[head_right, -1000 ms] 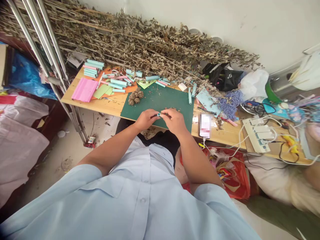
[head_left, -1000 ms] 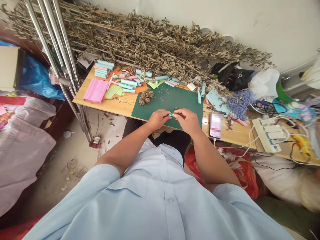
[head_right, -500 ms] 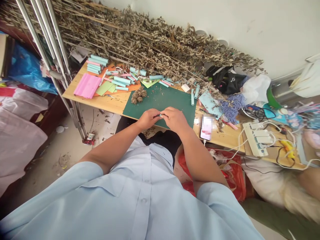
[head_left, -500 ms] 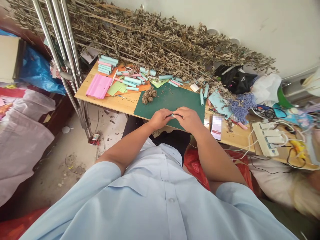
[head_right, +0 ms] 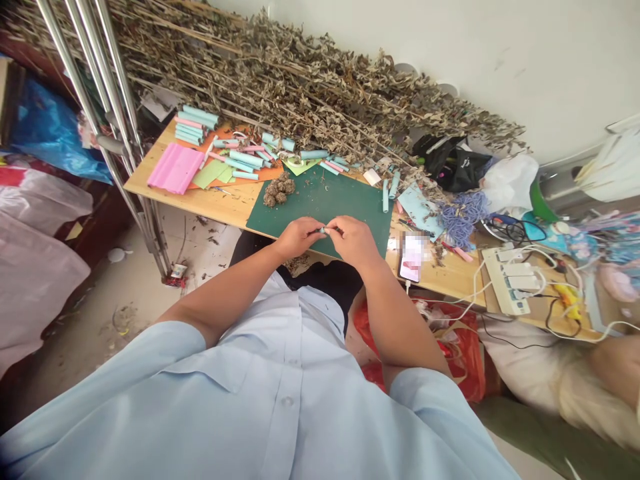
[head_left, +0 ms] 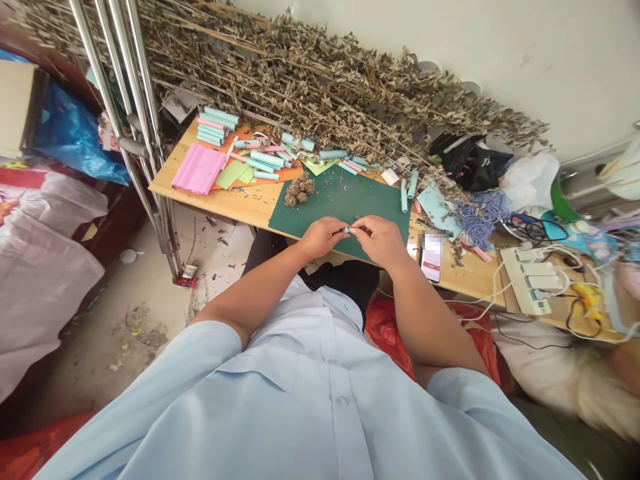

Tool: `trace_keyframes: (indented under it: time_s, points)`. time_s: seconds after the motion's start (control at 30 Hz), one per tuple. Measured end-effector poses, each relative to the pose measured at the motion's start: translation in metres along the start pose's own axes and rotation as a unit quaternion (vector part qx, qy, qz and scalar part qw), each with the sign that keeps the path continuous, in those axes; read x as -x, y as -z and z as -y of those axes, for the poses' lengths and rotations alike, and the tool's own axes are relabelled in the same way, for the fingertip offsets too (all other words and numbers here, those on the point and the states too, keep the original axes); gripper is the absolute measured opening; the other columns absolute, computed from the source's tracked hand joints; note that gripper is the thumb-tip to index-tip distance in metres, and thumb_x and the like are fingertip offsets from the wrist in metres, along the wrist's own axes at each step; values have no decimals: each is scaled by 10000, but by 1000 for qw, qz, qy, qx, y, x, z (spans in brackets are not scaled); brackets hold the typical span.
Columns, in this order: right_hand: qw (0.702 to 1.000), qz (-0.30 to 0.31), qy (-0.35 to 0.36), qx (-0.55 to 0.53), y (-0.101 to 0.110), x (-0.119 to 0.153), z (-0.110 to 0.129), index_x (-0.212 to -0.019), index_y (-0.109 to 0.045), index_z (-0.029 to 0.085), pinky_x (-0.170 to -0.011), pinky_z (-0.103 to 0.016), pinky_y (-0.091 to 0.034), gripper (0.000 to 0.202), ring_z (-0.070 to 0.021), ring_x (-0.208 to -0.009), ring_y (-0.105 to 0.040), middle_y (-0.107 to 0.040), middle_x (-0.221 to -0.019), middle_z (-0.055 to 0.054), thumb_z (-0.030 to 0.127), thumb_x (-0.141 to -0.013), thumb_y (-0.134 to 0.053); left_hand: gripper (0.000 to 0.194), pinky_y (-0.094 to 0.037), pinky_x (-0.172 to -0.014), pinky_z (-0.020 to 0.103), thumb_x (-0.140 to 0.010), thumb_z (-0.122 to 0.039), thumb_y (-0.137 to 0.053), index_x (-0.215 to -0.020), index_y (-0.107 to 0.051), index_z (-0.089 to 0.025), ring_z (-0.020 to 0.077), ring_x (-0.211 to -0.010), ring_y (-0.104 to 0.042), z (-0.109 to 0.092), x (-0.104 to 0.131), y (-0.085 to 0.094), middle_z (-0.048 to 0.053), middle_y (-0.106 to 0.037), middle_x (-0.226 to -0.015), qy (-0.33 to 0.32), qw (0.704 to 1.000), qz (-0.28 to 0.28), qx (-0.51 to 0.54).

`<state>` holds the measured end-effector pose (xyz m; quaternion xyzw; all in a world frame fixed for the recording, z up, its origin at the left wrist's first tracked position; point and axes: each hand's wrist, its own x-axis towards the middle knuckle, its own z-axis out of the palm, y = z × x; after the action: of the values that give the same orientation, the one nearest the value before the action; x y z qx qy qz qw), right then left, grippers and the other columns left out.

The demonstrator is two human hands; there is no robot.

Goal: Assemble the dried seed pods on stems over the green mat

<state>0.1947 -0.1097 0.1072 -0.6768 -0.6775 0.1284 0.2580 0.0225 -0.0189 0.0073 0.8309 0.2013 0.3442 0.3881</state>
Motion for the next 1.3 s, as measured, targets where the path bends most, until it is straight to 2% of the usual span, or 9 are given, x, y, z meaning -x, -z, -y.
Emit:
trace_keyframes:
  time_s: [0.27,0.43,0.6,0.77,0.93,1.07,1.23,1.3]
  points:
    - [997,40,58,30,4,-5,2,-945,-758,243,-819,-366,-511,157,-241,-890,-688,-763,-987,-69,239,-971,-603,300,-525,-907,341,-1059,-415,-584,-1097,-784,-194,223,-964,-684,1,0,0,92,-762,-981,6,1000,-2,-11]
    - [999,5,44,17,5,2,-2,-1015,-774,256,-764,-355,-519,147,-222,-819,-675,-765,-991,-57,276,-956,-641,277,-521,-905,338,-1054,-385,-590,-1065,-784,-187,221,-956,-679,-2,0,1,92,-755,-960,9,1000,1,-9]
    - [998,25,53,21,2,2,-2,-981,-782,255,-803,-370,-522,149,-235,-863,-687,-773,-987,-61,273,-955,-636,277,-508,-876,326,-1059,-378,-579,-1057,-779,-186,213,-924,-664,-4,0,2,84,-739,-930,8,1000,2,-12]
    - [998,50,31,26,1,1,-2,-1027,-779,261,-750,-358,-520,149,-222,-810,-686,-774,-992,-50,275,-920,-677,274,-495,-851,321,-1063,-363,-573,-1032,-774,-180,212,-905,-654,-3,0,3,79,-731,-912,-1,1000,1,-4]
    - [1000,-4,14,5,4,1,-4,-1045,-783,254,-758,-365,-538,173,-214,-770,-675,-763,-948,-53,323,-929,-674,275,-506,-875,332,-1054,-391,-594,-1055,-768,-179,219,-933,-662,0,0,1,91,-743,-957,3,1000,0,-12]
    - [1000,-1,13,-3,4,0,-5,-1118,-779,254,-787,-379,-552,233,-210,-756,-664,-765,-971,-57,335,-928,-673,279,-513,-891,337,-1056,-397,-587,-1060,-763,-180,222,-943,-668,0,0,1,95,-745,-966,6,1000,0,-17]
    - [1000,20,13,7,1,2,-6,-1034,-795,255,-779,-370,-540,175,-217,-777,-677,-773,-963,-53,310,-925,-670,301,-526,-891,341,-1065,-397,-559,-1030,-765,-180,226,-947,-675,-3,0,3,96,-743,-944,15,1000,10,-20]
    - [1000,15,10,20,-1,3,-7,-999,-800,258,-801,-376,-537,159,-228,-801,-685,-778,-945,-52,307,-928,-667,287,-536,-919,350,-1062,-388,-566,-1072,-770,-187,231,-985,-688,-2,0,1,99,-764,-996,16,1000,3,-15]
